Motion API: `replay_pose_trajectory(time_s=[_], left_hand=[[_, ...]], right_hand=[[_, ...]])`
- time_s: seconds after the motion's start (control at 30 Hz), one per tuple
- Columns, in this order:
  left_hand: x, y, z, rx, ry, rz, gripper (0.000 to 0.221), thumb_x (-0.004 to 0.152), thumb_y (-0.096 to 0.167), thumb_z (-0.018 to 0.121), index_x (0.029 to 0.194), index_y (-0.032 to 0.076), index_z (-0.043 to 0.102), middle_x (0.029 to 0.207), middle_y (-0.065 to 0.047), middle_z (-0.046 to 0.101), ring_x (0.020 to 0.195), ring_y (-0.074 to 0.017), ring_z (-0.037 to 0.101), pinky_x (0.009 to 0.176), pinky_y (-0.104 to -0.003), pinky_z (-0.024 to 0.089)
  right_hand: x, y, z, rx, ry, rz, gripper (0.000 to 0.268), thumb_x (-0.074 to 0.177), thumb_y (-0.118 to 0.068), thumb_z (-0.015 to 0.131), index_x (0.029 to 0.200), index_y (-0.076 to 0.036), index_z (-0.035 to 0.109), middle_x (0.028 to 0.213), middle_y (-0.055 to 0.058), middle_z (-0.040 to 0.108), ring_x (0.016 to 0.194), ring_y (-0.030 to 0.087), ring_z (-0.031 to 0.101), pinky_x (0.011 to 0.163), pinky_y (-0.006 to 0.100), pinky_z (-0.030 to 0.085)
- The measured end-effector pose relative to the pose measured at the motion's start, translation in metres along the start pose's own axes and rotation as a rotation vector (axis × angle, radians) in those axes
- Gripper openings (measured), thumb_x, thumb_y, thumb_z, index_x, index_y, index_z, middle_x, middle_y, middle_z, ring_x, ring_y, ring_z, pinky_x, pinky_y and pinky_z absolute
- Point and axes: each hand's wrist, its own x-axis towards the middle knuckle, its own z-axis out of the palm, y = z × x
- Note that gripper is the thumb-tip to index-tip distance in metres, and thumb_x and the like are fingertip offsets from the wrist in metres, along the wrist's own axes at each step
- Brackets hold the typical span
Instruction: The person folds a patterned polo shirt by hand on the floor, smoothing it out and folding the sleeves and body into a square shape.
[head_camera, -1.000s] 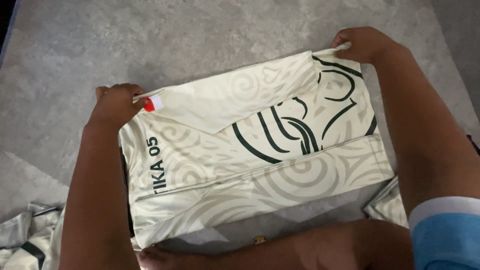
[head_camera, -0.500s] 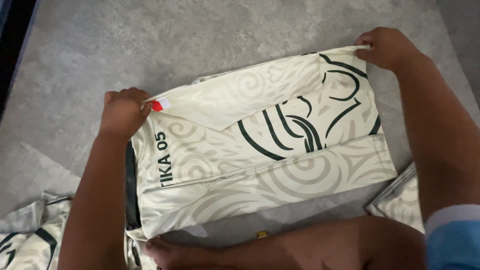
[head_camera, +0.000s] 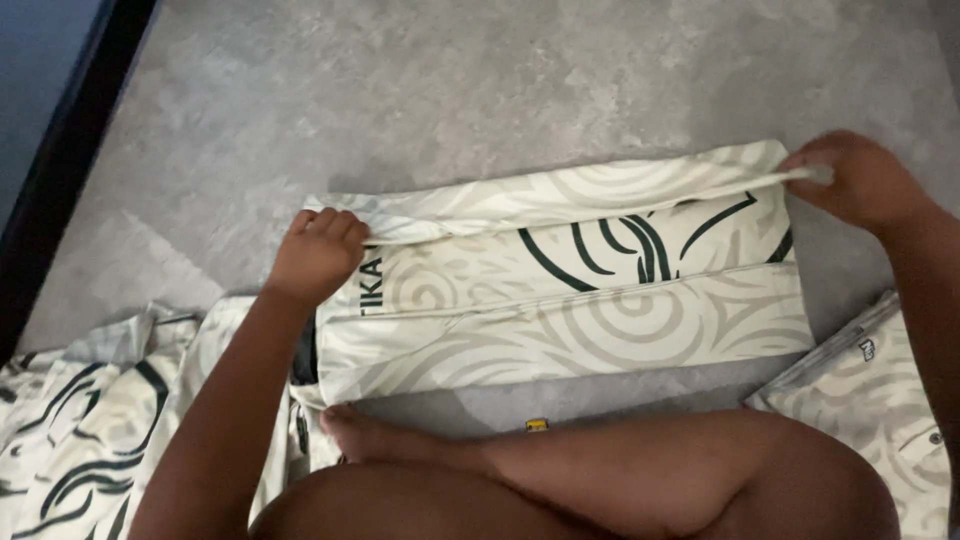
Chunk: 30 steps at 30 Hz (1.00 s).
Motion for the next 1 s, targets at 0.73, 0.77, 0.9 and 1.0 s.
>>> replay_pose_trajectory(time_s=[0.73,0.77,0.9,1.0], left_hand=[[-0.048,0.058,-0.004,0.071,0.114,-0.167,0.02,0.107,0.02,0.059,0.121,0.008,0.066,0.127,-0.013,0.07,0.112,-0.0308,0.068,0.084,-0.042,0.052],[-0.052,0.066,0.002,-0.02,0.084,-0.164,0.021,0.104,0.019,0.06,0.119,0.009,0.07,0.128,-0.013,0.07,0.111,-0.0323,0.068,0.083,-0.044,0.052],[-0.048,0.09,0.0,-0.035,0.03,-0.196,0.029,0.108,0.016,0.061,0.134,0.003,0.061,0.138,-0.019,0.061,0.118,-0.0341,0.064,0.095,-0.044,0.054],[-0.049,0.084,0.022,0.113,0.051,-0.327,0.033,0.106,0.019,0.062,0.137,0.008,0.06,0.14,-0.015,0.061,0.122,-0.0331,0.063,0.093,-0.044,0.055]], right_hand=[[-0.049,-0.014,0.067,-0.191,0.273,-0.026,0.037,0.093,-0.013,0.064,0.125,-0.011,0.083,0.123,0.022,0.078,0.123,0.045,0.066,0.106,0.057,0.054],[-0.05,-0.02,0.067,-0.256,0.36,-0.076,0.047,0.087,-0.016,0.066,0.13,-0.011,0.082,0.131,0.024,0.075,0.123,0.045,0.068,0.102,0.058,0.056],[-0.056,-0.057,0.057,-0.512,0.289,-0.05,0.047,0.094,-0.041,0.072,0.139,-0.031,0.079,0.154,0.012,0.071,0.135,0.037,0.068,0.102,0.051,0.059],[-0.05,-0.052,0.069,-0.565,0.468,-0.094,0.023,0.099,-0.032,0.077,0.12,-0.03,0.086,0.137,0.002,0.077,0.115,0.028,0.074,0.094,0.044,0.06]])
